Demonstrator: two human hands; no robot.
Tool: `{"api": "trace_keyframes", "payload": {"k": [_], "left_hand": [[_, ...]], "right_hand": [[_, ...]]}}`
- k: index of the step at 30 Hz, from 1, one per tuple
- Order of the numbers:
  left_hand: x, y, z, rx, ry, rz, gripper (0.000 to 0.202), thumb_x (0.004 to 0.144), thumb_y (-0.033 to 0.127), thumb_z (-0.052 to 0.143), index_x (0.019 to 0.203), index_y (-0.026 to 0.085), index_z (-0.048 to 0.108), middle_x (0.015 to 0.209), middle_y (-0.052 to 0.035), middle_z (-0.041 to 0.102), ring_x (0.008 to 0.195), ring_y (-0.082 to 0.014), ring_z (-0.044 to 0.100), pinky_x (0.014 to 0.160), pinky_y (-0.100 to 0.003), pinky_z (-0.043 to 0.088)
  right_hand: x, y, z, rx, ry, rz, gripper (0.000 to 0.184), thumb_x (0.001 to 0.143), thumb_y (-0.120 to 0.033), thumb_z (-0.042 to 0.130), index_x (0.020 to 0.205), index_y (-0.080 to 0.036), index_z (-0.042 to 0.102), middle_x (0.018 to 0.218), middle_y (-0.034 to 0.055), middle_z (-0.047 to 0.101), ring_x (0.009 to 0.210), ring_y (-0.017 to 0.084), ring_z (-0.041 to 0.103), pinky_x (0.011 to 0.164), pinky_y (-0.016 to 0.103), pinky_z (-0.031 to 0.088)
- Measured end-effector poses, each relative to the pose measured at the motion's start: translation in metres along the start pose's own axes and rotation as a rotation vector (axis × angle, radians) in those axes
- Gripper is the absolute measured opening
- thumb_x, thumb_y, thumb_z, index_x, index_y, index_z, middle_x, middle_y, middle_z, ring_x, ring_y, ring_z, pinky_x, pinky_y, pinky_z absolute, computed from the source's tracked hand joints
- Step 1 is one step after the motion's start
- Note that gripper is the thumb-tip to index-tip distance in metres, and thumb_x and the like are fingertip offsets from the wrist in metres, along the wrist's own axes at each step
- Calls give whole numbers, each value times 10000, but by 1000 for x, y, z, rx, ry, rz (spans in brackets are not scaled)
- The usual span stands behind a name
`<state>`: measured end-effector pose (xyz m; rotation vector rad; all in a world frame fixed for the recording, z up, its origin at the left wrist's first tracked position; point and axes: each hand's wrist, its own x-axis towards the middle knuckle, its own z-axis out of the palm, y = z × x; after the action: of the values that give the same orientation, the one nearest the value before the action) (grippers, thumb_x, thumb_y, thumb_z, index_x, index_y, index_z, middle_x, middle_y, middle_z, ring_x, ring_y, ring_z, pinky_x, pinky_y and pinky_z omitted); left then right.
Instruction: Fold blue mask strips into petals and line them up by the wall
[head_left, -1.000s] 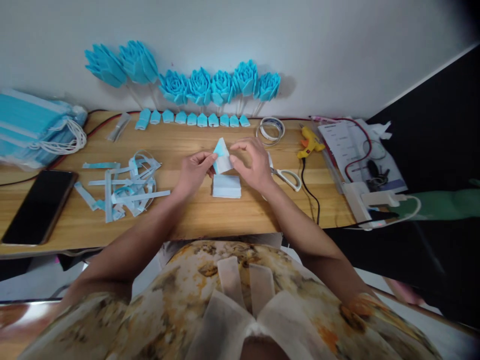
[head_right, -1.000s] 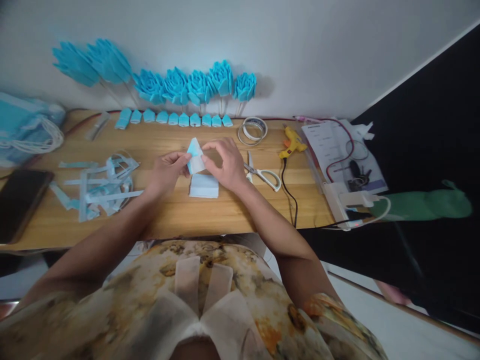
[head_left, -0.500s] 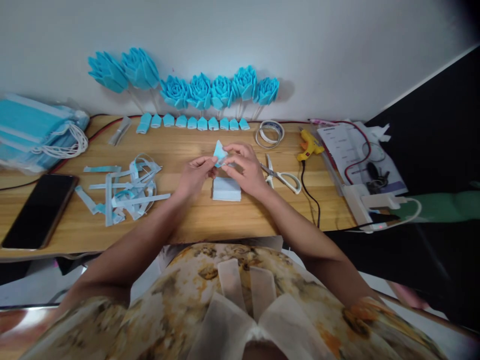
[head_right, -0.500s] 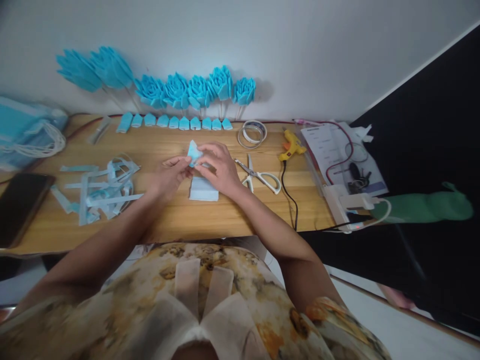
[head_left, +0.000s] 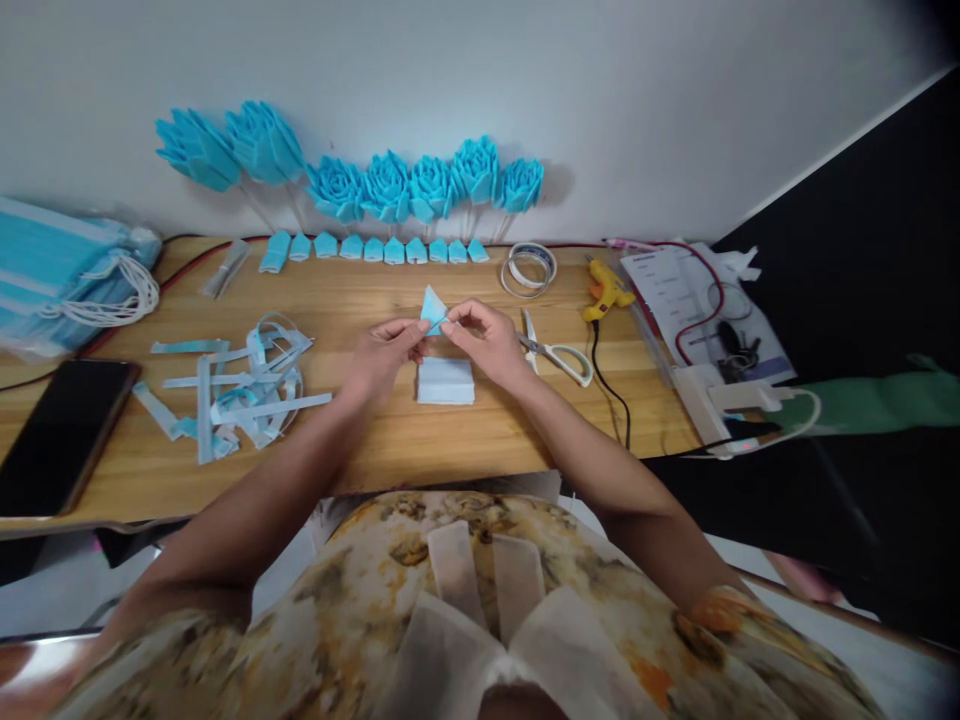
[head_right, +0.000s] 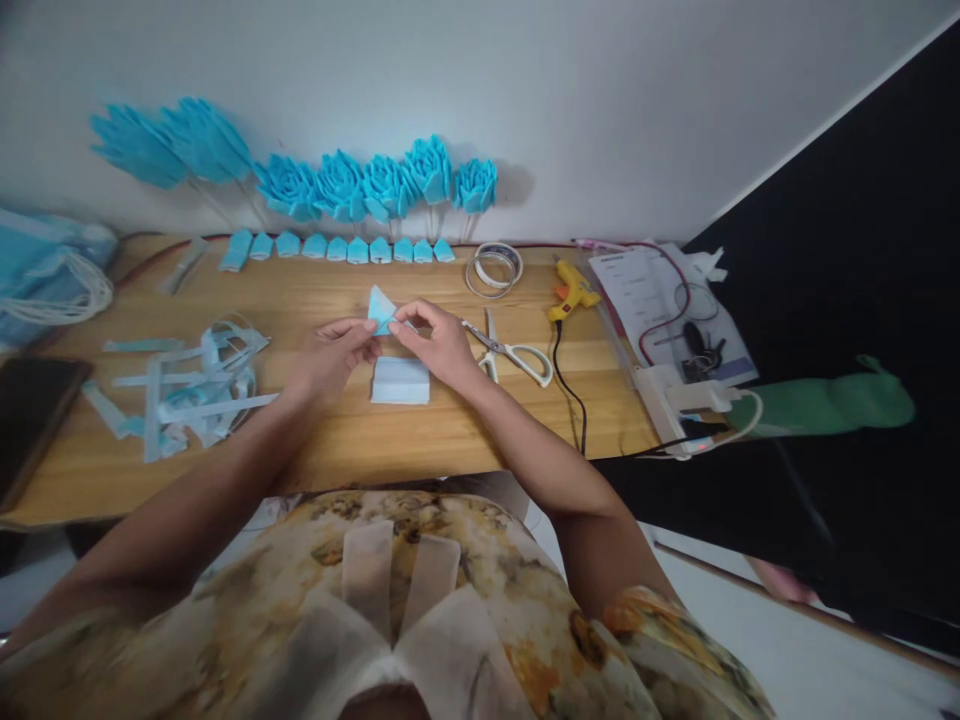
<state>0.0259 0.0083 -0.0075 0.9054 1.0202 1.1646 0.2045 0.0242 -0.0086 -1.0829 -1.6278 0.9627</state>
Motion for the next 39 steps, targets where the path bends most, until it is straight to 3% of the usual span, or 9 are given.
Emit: {"api": "trace_keyframes", "payload": {"k": [8, 13, 16, 20, 24, 30, 35, 39], "left_hand": [[-1, 2, 3, 175, 47, 51, 407, 632, 536, 870, 656, 165, 704, 593, -2, 645, 543, -98, 534, 559, -241, 450], [-1, 3, 2, 270, 29, 70, 336, 689, 488, 816, 650, 177, 696, 589, -2, 647, 535, -102, 534, 553, -238, 455], [1, 0, 0, 295, 19, 78, 294, 728, 449, 772, 652, 179, 686, 594, -2, 643, 529, -100, 535, 550, -236, 456], [1, -2, -2, 330, 3, 84, 327, 740, 475, 777, 654, 177, 673, 603, 0, 636, 535, -96, 531, 547, -228, 446], [1, -1, -1, 400, -42, 94, 310, 739, 443, 802, 657, 170, 680, 599, 6, 628, 543, -92, 526, 546, -217, 430], [0, 5, -1, 296, -4, 129, 203, 838, 321, 695, 700, 175, 669, 626, -2, 653, 531, -93, 544, 543, -214, 454], [2, 3, -3, 171, -17, 149, 339, 884, 503, 683, 812, 173, 665, 673, -17, 660, 548, -111, 575, 534, -233, 476], [2, 1, -3, 206, -90, 122, 456, 805, 618, 744, 801, 167, 671, 685, -29, 670, 565, -114, 579, 531, -230, 467]], "right_hand": [[0, 2, 0, 40, -11, 42, 248, 837, -436, 709, 846, -194, 654, 771, -20, 625, 694, 118, 512, 703, 276, 400], [0, 1, 1, 34, -15, 71, 241, 821, -429, 708, 837, -195, 651, 757, -20, 622, 698, 119, 506, 677, 271, 387], [2, 2, 0, 127, -37, 97, 307, 800, -431, 733, 995, -205, 662, 792, -23, 652, 715, 123, 543, 685, 270, 413], [4, 5, -3, 208, -107, 140, 559, 781, -429, 777, 1277, -216, 633, 846, -27, 674, 738, 125, 569, 703, 274, 435], [4, 5, -5, 233, -147, 174, 486, 769, -427, 779, 1190, -195, 709, 853, -18, 696, 743, 127, 581, 691, 269, 450], [4, 1, -6, 341, -129, 169, 396, 798, -418, 761, 1107, -172, 740, 951, 19, 746, 834, 140, 631, 743, 266, 504], [4, 0, -5, 327, -102, 155, 393, 818, -432, 747, 1117, -177, 728, 974, 32, 753, 853, 152, 653, 739, 268, 526], [4, 2, -4, 325, -88, 129, 408, 807, -440, 752, 1120, -179, 722, 968, 25, 750, 862, 150, 650, 778, 278, 529]]}}
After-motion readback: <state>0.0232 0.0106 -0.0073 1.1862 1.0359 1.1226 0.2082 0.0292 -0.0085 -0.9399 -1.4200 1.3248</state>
